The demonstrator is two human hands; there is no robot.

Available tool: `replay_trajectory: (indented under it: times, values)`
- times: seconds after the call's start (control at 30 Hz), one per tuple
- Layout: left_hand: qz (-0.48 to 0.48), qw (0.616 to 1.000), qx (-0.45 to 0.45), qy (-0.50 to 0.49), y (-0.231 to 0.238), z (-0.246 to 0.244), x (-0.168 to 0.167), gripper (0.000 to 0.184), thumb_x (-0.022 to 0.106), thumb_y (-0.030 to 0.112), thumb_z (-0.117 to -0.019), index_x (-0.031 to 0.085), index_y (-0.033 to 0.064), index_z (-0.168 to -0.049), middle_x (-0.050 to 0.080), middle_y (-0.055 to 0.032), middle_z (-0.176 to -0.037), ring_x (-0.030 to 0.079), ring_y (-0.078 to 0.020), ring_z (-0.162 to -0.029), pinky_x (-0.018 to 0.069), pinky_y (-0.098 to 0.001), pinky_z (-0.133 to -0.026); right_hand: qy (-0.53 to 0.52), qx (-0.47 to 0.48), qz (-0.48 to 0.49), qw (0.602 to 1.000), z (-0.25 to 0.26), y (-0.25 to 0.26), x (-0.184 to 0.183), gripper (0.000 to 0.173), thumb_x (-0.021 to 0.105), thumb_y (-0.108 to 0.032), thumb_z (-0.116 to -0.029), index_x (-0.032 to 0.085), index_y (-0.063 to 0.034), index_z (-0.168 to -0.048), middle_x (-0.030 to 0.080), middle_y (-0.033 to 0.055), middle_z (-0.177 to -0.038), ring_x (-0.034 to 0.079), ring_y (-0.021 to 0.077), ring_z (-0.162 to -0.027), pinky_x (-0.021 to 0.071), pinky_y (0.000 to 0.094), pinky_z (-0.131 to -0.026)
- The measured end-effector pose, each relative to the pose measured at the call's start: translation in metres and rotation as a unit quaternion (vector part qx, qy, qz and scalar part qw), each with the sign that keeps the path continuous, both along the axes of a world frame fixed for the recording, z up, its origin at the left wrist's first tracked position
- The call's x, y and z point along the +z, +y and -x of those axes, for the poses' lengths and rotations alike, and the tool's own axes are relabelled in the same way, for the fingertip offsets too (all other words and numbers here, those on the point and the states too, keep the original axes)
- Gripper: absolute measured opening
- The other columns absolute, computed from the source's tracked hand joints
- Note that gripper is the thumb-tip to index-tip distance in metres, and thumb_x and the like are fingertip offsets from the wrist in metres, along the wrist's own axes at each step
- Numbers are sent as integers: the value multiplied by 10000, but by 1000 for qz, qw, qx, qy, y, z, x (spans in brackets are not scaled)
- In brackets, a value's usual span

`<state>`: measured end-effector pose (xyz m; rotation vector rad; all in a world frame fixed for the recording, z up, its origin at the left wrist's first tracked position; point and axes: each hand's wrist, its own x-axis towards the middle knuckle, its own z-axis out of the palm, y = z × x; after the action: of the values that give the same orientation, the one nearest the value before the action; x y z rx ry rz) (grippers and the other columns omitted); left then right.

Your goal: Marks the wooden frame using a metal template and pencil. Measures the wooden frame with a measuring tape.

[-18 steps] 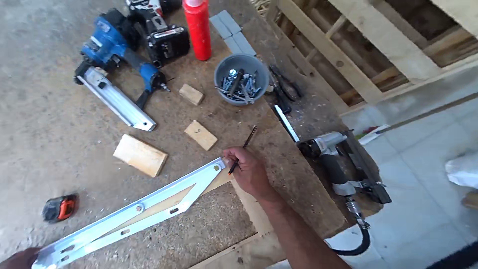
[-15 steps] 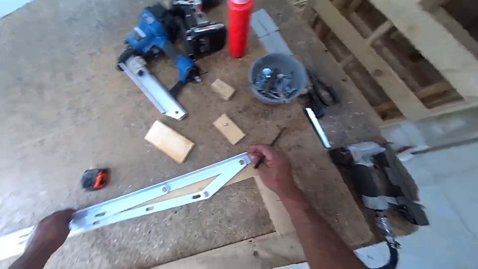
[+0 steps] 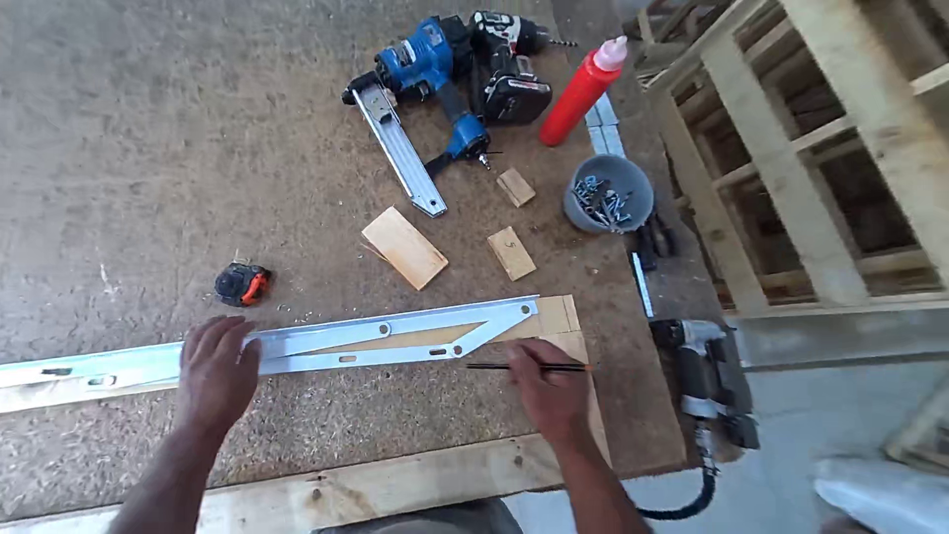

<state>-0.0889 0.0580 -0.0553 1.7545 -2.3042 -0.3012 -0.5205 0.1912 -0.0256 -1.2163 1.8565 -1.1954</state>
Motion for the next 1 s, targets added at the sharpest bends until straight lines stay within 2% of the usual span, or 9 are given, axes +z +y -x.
replay_trajectory:
  times: [0.03, 0.07, 0.1, 0.17, 0.23, 0.3, 0.43, 0.67, 1.0]
  values:
    - [10, 1000, -3, 9, 3, 7, -10, 377, 560, 309, -1027, 669, 46, -1275, 599, -191, -1391, 469, -429, -1392, 319, -652, -1170, -16, 42, -18, 999, -8, -4, -3, 252, 577, -181, -1016, 742, -50, -1154, 747, 25, -823, 710, 125, -672, 633, 337, -633]
    - [18, 1000, 0, 9, 5, 11, -22, 432, 551, 381, -1025, 658, 59, -1294, 585, -194, -1407, 449, -439, -1406, 287, -672, -1175, -37, 77, -26, 996, -12, -10, -9, 307, 521, -184, -1035, 723, -60, -1232, 774, 27, -886, 738, 132, -724, 649, 343, -673]
    - [22, 1000, 9, 8, 6, 14, -32, 480, 545, 430, -1018, 645, 64, -1311, 568, -205, -1424, 429, -455, -1416, 255, -689, -1178, -60, 105, -24, 992, -15, -16, -16, 340, 479, -185, -1038, 717, -59, -1245, 784, 37, -936, 747, 142, -757, 650, 352, -695]
    - [16, 999, 35, 3, 8, 18, -46, 556, 503, 496, -1020, 616, 62, -1348, 521, -232, -1467, 377, -482, -1443, 199, -711, -1189, -71, 131, -39, 988, -17, -31, -26, 309, 493, -160, -1007, 740, -64, -1168, 790, 33, -944, 745, 140, -758, 642, 347, -692]
    - [25, 998, 55, 2, 12, 19, -58, 608, 429, 541, -1022, 607, 71, -1364, 501, -233, -1489, 351, -479, -1462, 198, -698, -1194, -46, 119, -63, 990, -19, -44, -31, 125, 624, -93, -935, 731, -99, -999, 733, 7, -797, 665, 113, -625, 574, 307, -570]
    - [40, 997, 59, 10, 14, 19, -64, 604, 427, 537, -1024, 613, 70, -1359, 499, -235, -1489, 341, -474, -1469, 199, -684, -1203, -29, 118, -84, 989, -21, -54, -39, 46, 664, -74, -903, 684, -113, -915, 664, 6, -703, 595, 115, -547, 511, 295, -497]
    - [66, 996, 51, 17, 14, 17, -71, 584, 440, 528, -1025, 615, 77, -1352, 516, -241, -1462, 354, -477, -1459, 208, -680, -1200, -17, 142, -86, 986, -21, -59, -51, 198, 555, -84, -950, 751, -108, -941, 670, 6, -690, 572, 116, -540, 477, 303, -490]
    - [74, 996, 54, 22, 14, 17, -74, 608, 419, 547, -1025, 618, 76, -1353, 546, -249, -1421, 356, -491, -1450, 205, -683, -1194, -2, 103, -77, 992, -28, -63, -57, 173, 567, -124, -899, 717, -131, -813, 579, -18, -578, 499, 96, -464, 399, 300, -433]
    - [84, 995, 56, 28, 13, 17, -77, 598, 419, 541, -1024, 629, 77, -1338, 570, -244, -1389, 387, -484, -1431, 225, -669, -1190, 23, 113, -104, 988, -27, -71, -59, 181, 573, -171, -908, 699, -147, -781, 577, -25, -575, 531, 104, -483, 430, 333, -460]
